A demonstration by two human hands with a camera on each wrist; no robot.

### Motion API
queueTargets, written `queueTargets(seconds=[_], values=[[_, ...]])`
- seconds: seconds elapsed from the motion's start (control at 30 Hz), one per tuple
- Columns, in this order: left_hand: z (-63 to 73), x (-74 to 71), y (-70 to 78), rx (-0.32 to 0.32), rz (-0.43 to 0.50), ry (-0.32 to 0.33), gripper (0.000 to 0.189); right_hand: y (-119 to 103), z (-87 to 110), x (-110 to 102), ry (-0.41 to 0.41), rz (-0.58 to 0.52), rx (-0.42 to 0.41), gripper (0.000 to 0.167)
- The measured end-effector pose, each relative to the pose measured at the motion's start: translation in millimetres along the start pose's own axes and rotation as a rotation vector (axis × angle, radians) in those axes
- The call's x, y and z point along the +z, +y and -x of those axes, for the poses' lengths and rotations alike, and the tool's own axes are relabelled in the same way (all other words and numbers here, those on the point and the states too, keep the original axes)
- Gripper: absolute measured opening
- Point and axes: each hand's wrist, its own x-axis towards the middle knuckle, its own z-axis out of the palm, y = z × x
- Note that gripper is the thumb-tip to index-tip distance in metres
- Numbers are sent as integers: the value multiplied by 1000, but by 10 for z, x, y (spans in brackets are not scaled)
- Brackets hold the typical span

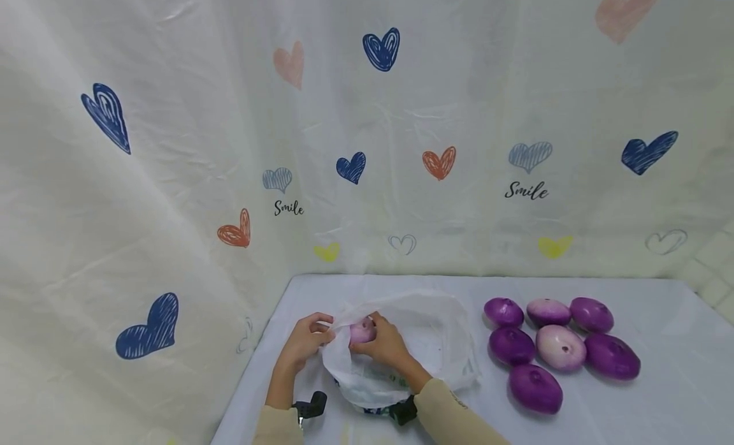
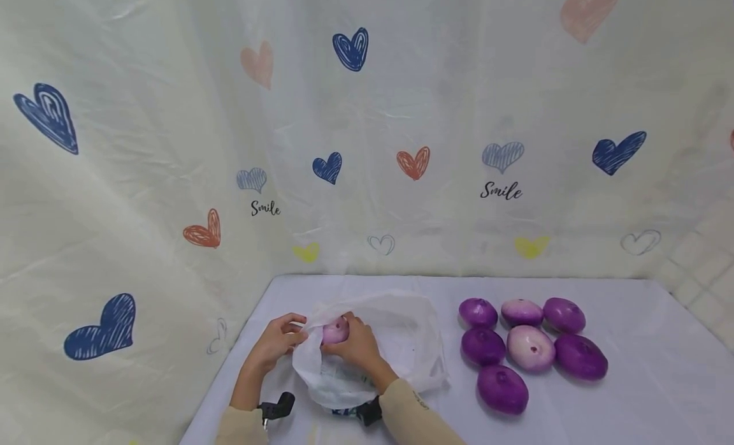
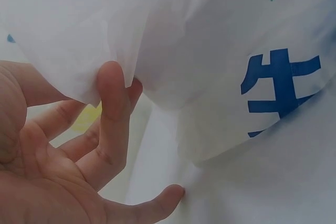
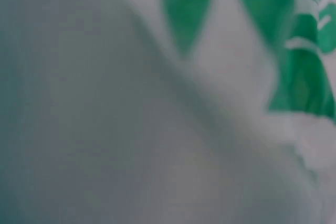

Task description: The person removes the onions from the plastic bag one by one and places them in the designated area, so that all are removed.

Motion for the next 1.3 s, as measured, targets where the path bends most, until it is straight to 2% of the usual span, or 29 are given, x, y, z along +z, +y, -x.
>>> queueTargets(seconds=[0.13,0.33,0.57,0.63,0.9,1.1,1.3], values=[[-6,-7,-5,0,3,2,26,10,4,-16,-9,-1,-2,80],[-20,-2,-9,-13,20,9,25,4,38,-85,-36,-58,-22,77],[-14,0,2,-11,16,14,27,28,56,-146,-62,-77,44,81],[-5,-5,-1,-16,18,22,26,23,77,-177,-66,-67,37,82],[2,-7,-11,-32,10,30,26,37,237,-366,-87,-44,-11,80],[5,-13,-2,-41,0,31,27,31,396,-538,-70,-20,-42,82],[-10,-7,-2,-46,0,30,27,25,546,-735,-59,-51,-63,85]])
